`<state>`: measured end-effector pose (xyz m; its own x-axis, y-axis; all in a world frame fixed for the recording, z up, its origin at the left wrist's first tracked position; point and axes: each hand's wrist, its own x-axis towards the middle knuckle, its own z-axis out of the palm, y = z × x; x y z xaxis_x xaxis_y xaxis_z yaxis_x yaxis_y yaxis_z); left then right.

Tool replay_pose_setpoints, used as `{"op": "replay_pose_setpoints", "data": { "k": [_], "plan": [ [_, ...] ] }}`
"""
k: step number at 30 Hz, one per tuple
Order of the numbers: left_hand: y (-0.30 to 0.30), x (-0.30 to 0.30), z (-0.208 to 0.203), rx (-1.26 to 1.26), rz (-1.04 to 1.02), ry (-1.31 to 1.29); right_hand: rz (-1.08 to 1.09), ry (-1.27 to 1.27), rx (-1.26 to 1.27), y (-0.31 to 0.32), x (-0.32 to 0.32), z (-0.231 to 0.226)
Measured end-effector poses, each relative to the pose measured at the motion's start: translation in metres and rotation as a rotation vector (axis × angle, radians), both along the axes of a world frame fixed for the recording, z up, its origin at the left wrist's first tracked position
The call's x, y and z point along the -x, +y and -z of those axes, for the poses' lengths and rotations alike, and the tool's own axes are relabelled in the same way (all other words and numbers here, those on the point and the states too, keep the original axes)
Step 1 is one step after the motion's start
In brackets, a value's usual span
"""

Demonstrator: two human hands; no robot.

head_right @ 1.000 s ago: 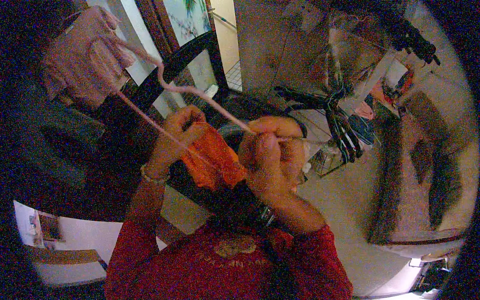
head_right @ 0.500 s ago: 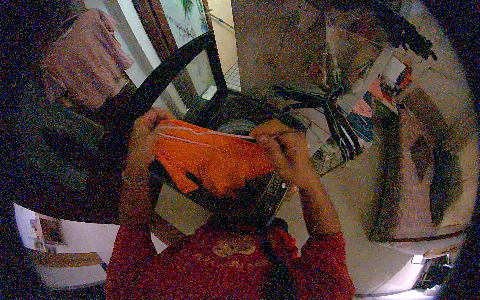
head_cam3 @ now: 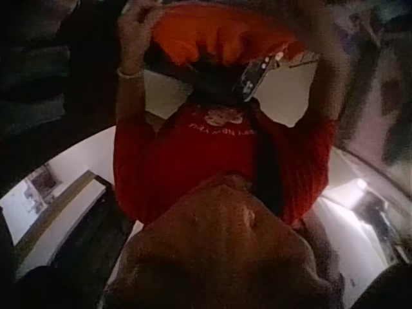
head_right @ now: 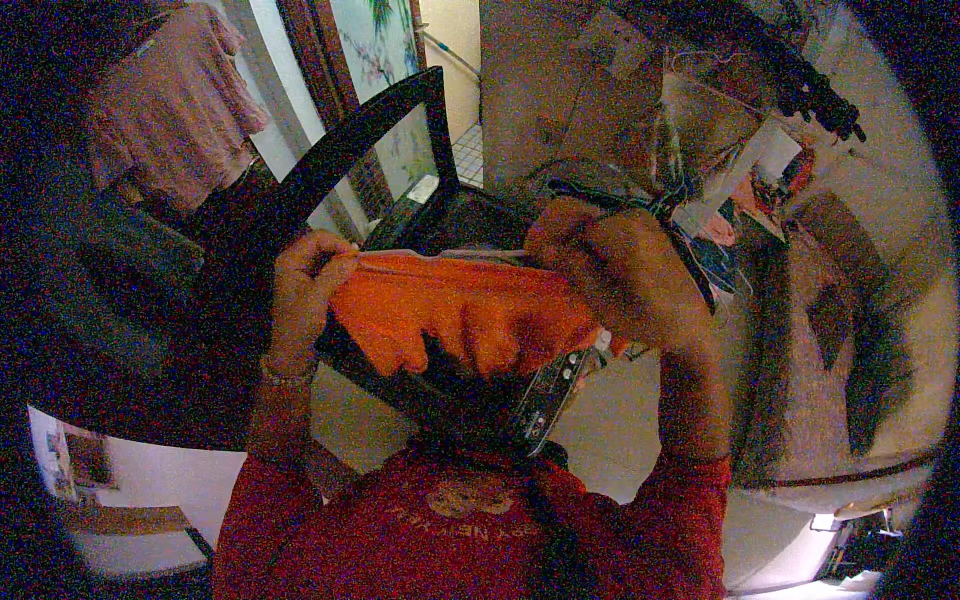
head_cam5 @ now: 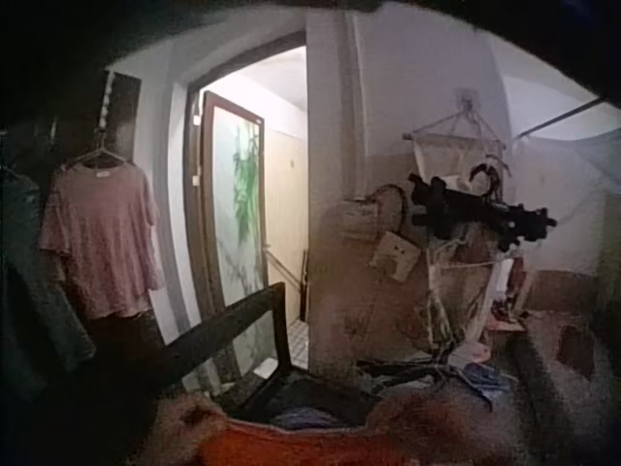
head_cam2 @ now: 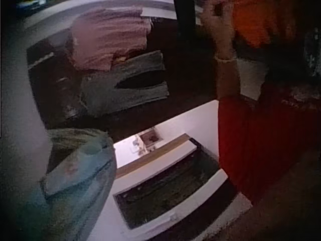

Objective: The person removes wet clothes from a washing machine, places them on hangers, and hangs them on a drying rack. The person handles a pink shirt, a beige top, an orange shirt, a pink top, and a black top, placing each on a hanger and moving them to a rack in the room.

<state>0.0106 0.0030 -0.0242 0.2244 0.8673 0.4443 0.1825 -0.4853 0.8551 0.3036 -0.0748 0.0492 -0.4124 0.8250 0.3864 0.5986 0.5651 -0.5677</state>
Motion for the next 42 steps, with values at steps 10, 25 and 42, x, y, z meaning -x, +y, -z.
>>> {"op": "replay_pose_setpoints", "data": {
  "k": [10,25,42],
  "plan": [
    [-0.002,0.004,-0.011,-0.127,0.184,0.162,0.018,-0.143,0.121,0.015,0.02,0.006],
    [-0.056,0.047,-0.011,-0.53,-0.005,0.112,0.268,0.192,0.119,-0.063,0.046,-0.013],
    [-0.03,0.098,-0.027,-0.651,-0.186,0.334,-0.106,0.473,0.265,-0.038,-0.004,0.03]
  ]
}}
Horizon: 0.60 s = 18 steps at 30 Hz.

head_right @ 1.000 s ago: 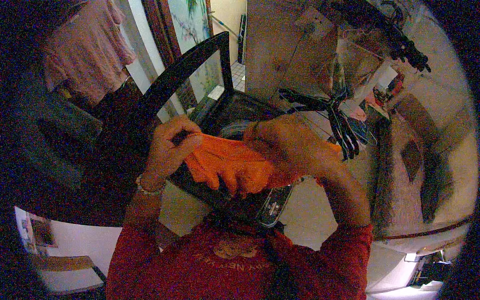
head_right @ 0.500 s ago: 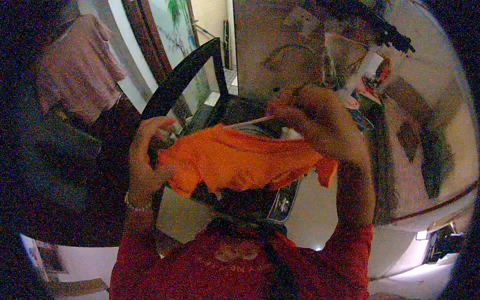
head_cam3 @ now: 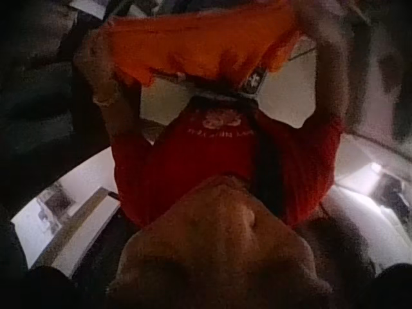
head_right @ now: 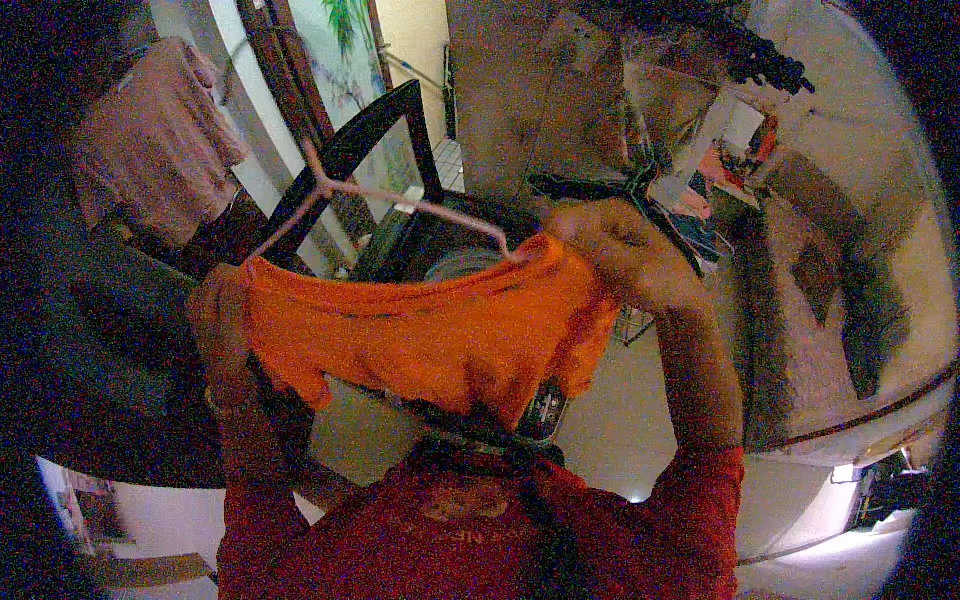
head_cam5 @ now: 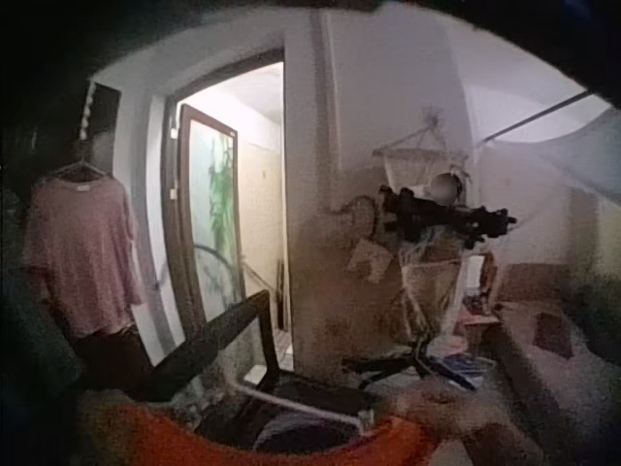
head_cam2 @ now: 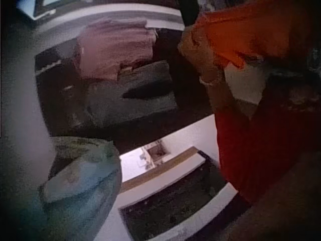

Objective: The person removes wet clothes from a washing machine, places them on hangers, and hangs them on a drying rack. The person handles a pink shirt, a beige top, an orange shirt, a pink top, and a black top, placing each on a hanger and moving them to a rack in the room.

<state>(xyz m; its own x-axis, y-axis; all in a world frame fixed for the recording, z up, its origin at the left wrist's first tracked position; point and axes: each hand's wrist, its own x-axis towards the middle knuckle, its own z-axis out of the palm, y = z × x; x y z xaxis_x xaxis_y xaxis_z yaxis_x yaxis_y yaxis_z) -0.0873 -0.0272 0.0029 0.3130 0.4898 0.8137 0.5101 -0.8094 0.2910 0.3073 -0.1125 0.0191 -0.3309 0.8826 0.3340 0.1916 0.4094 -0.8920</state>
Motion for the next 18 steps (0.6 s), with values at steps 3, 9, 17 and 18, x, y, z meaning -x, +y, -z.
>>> {"op": "replay_pose_setpoints", "data": {
  "k": [3,9,17,18],
  "plan": [
    [0.002,0.008,-0.004,0.09,-0.012,-0.001,0.118,-0.128,-0.183,0.026,0.024,-0.018],
    [0.017,0.013,-0.008,0.187,-0.06,0.063,0.28,-0.133,-0.507,0.075,0.062,-0.012],
    [0.051,0.101,-0.009,0.052,-0.518,-0.436,0.15,0.017,-0.166,0.132,0.108,-0.008],
    [0.048,0.109,-0.018,0.088,-0.505,-0.581,0.164,0.075,-0.216,0.134,0.116,-0.007]
  ]
}}
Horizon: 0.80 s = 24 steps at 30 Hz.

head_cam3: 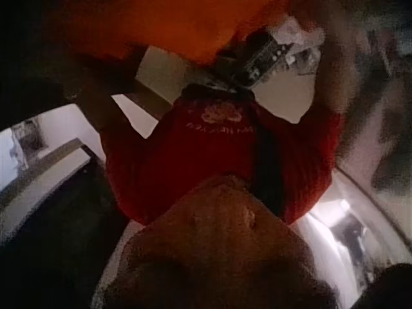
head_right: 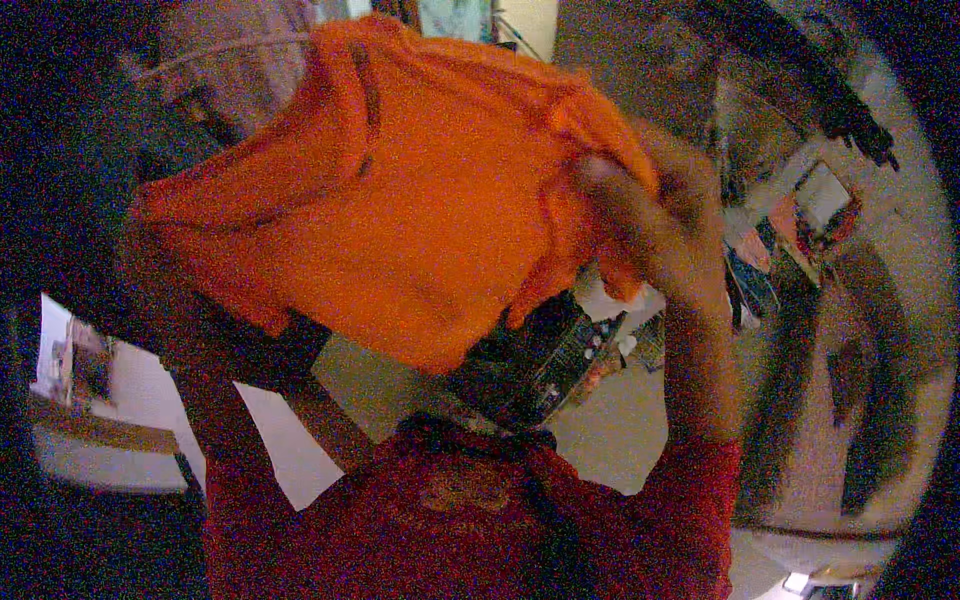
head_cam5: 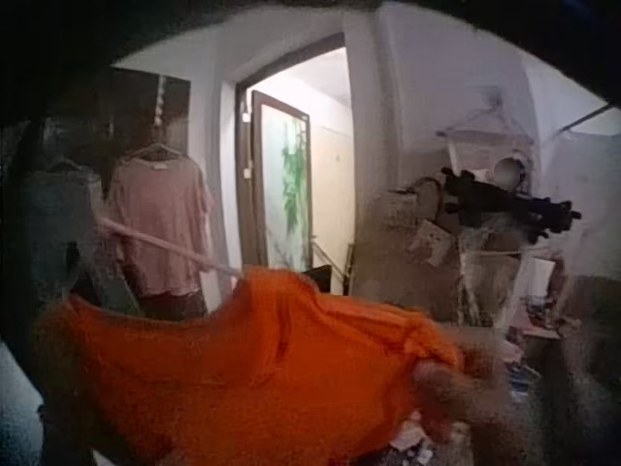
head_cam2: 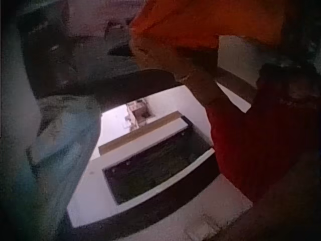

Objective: The person removes wet clothes from a washing machine, places them on hangers, and hangs them on a drying rack. The person handles a pink shirt, a beige top, an orange shirt, a pink top, and a black top, placing each on a hanger and moving them to a rack in the room.

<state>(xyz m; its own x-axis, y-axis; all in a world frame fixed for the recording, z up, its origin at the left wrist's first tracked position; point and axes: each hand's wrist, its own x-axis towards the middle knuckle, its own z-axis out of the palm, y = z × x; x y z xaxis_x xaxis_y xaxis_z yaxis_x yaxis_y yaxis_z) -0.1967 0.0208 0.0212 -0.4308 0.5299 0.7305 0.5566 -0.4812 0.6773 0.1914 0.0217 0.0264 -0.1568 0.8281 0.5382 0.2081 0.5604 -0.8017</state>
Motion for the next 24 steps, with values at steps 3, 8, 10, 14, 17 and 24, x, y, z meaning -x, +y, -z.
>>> {"op": "replay_pose_setpoints", "data": {
  "k": [3,8,10,14,17,24],
  "plan": [
    [0.005,0.038,-0.011,0.086,-0.111,0.084,-0.18,-0.065,0.193,0.014,0.026,0.024],
    [0.02,0.11,-0.025,0.109,-0.195,0.193,-0.514,0.014,0.312,0.062,0.086,0.048],
    [0.023,0.12,-0.022,0.024,0.008,-0.03,-0.628,0.665,0.425,0.064,0.116,0.057],
    [0.036,0.162,-0.026,-0.086,0.154,-0.047,-0.835,-0.095,0.419,0.073,0.205,0.158],
    [0.091,0.267,-0.036,-0.029,-0.113,-0.113,-1.102,-0.335,0.474,0.098,0.262,0.155],
    [0.128,0.343,-0.119,0.008,-0.295,-0.045,-1.138,0.316,0.557,0.106,0.333,0.143]
  ]
}}
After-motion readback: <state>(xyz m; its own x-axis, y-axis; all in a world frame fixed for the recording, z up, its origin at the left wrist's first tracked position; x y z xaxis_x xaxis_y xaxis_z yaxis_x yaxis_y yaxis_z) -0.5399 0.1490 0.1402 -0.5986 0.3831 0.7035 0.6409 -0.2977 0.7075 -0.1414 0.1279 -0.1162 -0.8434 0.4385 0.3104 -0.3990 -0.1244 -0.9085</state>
